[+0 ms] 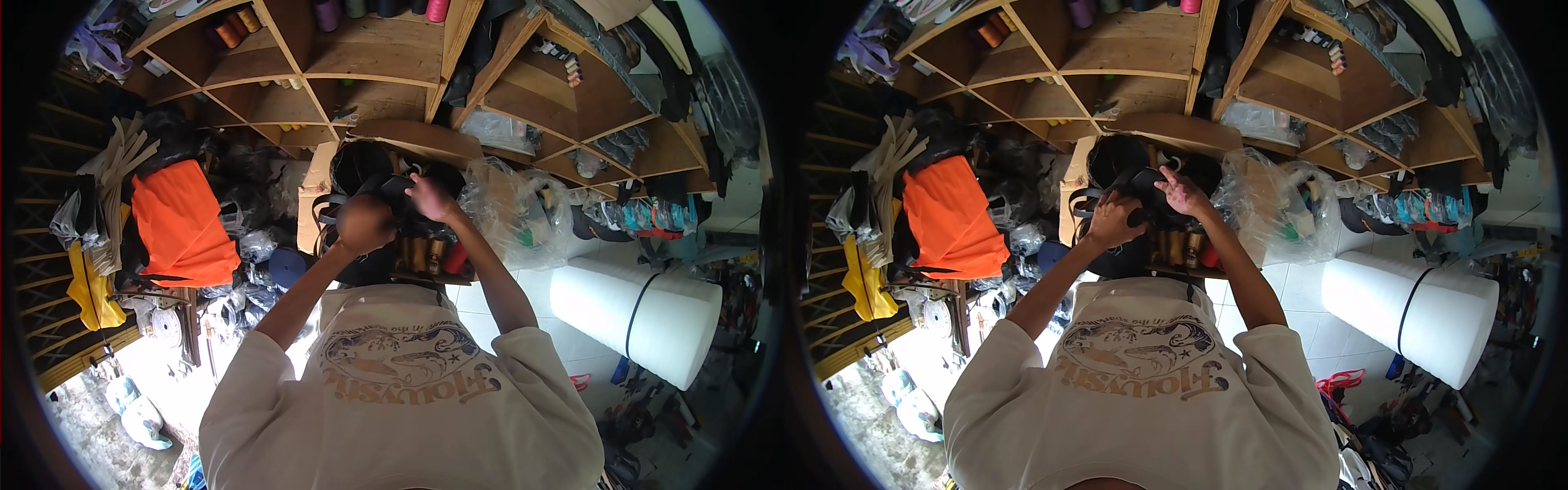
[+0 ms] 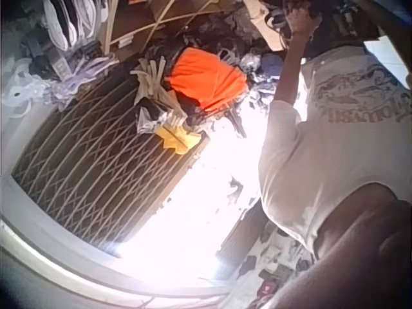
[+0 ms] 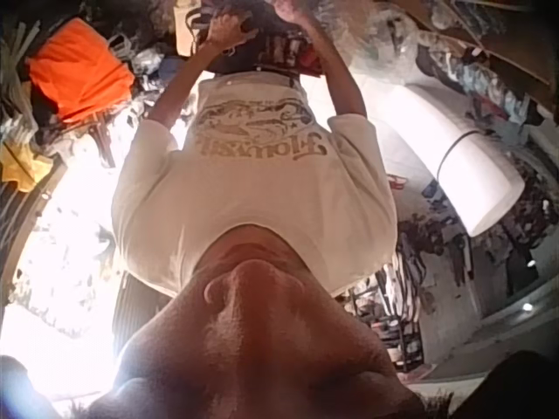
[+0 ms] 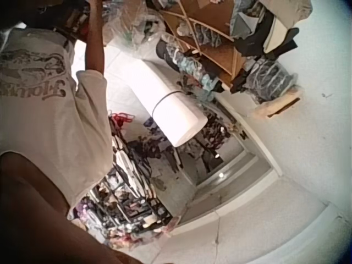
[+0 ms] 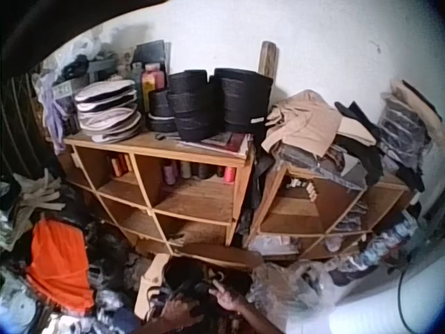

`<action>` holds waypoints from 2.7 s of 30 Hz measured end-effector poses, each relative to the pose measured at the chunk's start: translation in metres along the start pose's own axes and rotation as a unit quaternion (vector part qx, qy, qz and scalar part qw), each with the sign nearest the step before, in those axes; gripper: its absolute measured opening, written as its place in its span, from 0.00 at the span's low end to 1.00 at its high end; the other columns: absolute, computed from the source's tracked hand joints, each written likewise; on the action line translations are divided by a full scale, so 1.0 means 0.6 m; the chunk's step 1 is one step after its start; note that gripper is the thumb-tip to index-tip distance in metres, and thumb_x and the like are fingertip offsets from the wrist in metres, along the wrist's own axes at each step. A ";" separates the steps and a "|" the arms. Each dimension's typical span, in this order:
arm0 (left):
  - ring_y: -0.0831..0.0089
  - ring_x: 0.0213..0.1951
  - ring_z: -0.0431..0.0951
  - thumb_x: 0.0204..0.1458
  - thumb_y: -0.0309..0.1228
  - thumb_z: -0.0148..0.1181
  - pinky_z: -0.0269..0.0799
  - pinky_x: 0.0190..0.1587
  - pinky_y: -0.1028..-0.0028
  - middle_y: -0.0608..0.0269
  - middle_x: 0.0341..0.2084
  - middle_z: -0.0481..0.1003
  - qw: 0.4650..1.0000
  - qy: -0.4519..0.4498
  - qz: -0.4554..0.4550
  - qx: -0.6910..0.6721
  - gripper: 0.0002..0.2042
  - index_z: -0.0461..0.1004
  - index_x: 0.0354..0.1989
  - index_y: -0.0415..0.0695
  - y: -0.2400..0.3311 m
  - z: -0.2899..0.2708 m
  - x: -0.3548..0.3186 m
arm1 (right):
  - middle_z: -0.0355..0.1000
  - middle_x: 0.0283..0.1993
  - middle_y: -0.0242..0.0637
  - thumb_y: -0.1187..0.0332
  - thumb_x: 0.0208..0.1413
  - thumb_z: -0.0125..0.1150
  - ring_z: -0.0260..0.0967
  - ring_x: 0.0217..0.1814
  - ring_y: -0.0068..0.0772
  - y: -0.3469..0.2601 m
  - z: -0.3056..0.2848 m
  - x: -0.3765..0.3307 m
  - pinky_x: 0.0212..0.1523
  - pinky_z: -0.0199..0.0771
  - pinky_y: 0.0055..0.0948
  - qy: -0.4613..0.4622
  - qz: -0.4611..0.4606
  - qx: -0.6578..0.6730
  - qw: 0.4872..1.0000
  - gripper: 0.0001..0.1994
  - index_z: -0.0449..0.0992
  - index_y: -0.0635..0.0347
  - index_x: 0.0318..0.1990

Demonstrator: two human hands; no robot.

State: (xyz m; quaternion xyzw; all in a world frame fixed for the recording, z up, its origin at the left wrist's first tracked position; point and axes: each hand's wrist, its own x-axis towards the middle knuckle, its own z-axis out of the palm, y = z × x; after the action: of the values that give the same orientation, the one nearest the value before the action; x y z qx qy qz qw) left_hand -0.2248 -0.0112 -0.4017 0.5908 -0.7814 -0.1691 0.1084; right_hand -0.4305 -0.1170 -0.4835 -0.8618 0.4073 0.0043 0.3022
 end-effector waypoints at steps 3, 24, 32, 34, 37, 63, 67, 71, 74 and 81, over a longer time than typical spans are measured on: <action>0.57 0.45 0.73 0.47 0.46 0.63 0.63 0.54 0.58 0.59 0.33 0.77 0.996 0.036 -0.063 -0.058 0.15 0.77 0.31 0.46 0.023 -0.005 0.004 | 0.50 0.71 0.43 0.67 0.62 0.42 0.55 0.68 0.41 0.003 0.003 0.000 0.65 0.61 0.33 0.033 -0.020 -0.011 0.999 0.17 0.72 0.47 0.55; 0.59 0.39 0.76 0.39 0.39 0.71 0.65 0.49 0.61 0.60 0.29 0.77 0.958 0.070 -0.168 -0.223 0.16 0.73 0.31 0.46 -0.003 0.034 0.014 | 0.56 0.68 0.41 0.67 0.57 0.49 0.58 0.66 0.30 0.001 0.038 -0.006 0.48 0.65 0.30 0.230 -0.056 -0.217 0.947 0.16 0.76 0.61 0.49; 0.61 0.49 0.74 0.39 0.51 0.68 0.56 0.57 0.56 0.60 0.40 0.78 0.951 -0.021 -0.243 -0.189 0.22 0.78 0.37 0.50 -0.006 0.070 0.012 | 0.61 0.63 0.40 0.64 0.59 0.49 0.65 0.60 0.39 -0.036 -0.001 0.003 0.53 0.66 0.34 0.188 -0.021 -0.070 0.979 0.14 0.73 0.48 0.51; 0.60 0.50 0.74 0.39 0.51 0.68 0.54 0.58 0.54 0.59 0.41 0.78 0.953 -0.054 -0.244 -0.169 0.22 0.79 0.40 0.51 -0.002 0.058 0.014 | 0.62 0.62 0.42 0.62 0.61 0.48 0.66 0.59 0.41 -0.043 -0.006 0.011 0.54 0.66 0.36 0.153 0.013 -0.012 0.988 0.12 0.72 0.48 0.50; 0.59 0.52 0.73 0.40 0.50 0.66 0.52 0.60 0.53 0.56 0.43 0.77 0.949 -0.100 -0.256 -0.151 0.22 0.80 0.42 0.51 -0.007 0.048 0.012 | 0.66 0.57 0.45 0.61 0.63 0.48 0.68 0.57 0.43 -0.114 -0.081 0.001 0.53 0.67 0.38 0.065 0.091 0.181 0.977 0.11 0.71 0.51 0.48; 0.54 0.50 0.74 0.41 0.51 0.67 0.56 0.59 0.55 0.49 0.43 0.76 0.949 0.003 -0.264 -0.172 0.25 0.79 0.40 0.42 -0.014 0.076 0.000 | 0.72 0.27 0.35 0.66 0.55 0.53 0.71 0.35 0.38 -0.055 0.152 -0.057 0.44 0.70 0.41 0.329 0.003 -0.239 0.914 0.06 0.75 0.55 0.35; 0.53 0.50 0.74 0.41 0.50 0.68 0.55 0.59 0.53 0.48 0.43 0.76 0.944 0.005 -0.271 -0.186 0.27 0.77 0.42 0.40 -0.024 0.087 0.003 | 0.73 0.29 0.35 0.65 0.54 0.54 0.71 0.36 0.39 -0.045 0.151 -0.048 0.42 0.70 0.37 0.346 0.035 -0.202 0.916 0.05 0.75 0.54 0.33; 0.54 0.51 0.74 0.41 0.49 0.69 0.54 0.59 0.50 0.48 0.42 0.77 0.935 0.021 -0.299 -0.191 0.26 0.77 0.42 0.39 -0.023 0.089 0.001 | 0.73 0.31 0.36 0.65 0.52 0.55 0.71 0.38 0.39 -0.045 0.149 -0.047 0.44 0.69 0.37 0.307 0.086 -0.222 0.922 0.05 0.75 0.54 0.33; 0.53 0.51 0.74 0.41 0.48 0.69 0.54 0.59 0.49 0.49 0.42 0.77 0.935 0.051 -0.291 -0.194 0.24 0.79 0.40 0.41 -0.016 0.088 0.000 | 0.73 0.34 0.37 0.65 0.53 0.55 0.71 0.40 0.38 -0.036 0.142 -0.052 0.46 0.68 0.38 0.297 0.062 -0.228 0.925 0.06 0.75 0.54 0.34; 0.58 0.43 0.78 0.43 0.41 0.68 0.64 0.52 0.56 0.53 0.35 0.80 0.940 0.009 -0.255 -0.228 0.17 0.80 0.36 0.41 -0.010 0.050 0.002 | 0.73 0.38 0.35 0.66 0.55 0.51 0.70 0.41 0.36 0.001 0.156 -0.056 0.46 0.67 0.38 0.327 0.037 -0.196 0.924 0.08 0.74 0.56 0.38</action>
State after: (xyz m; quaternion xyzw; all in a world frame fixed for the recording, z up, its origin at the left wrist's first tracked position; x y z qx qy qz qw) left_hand -0.2312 -0.0096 -0.4317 0.7312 -0.5441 -0.3592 0.2006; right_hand -0.4312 -0.0447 -0.5520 -0.8417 0.5060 -0.1871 -0.0234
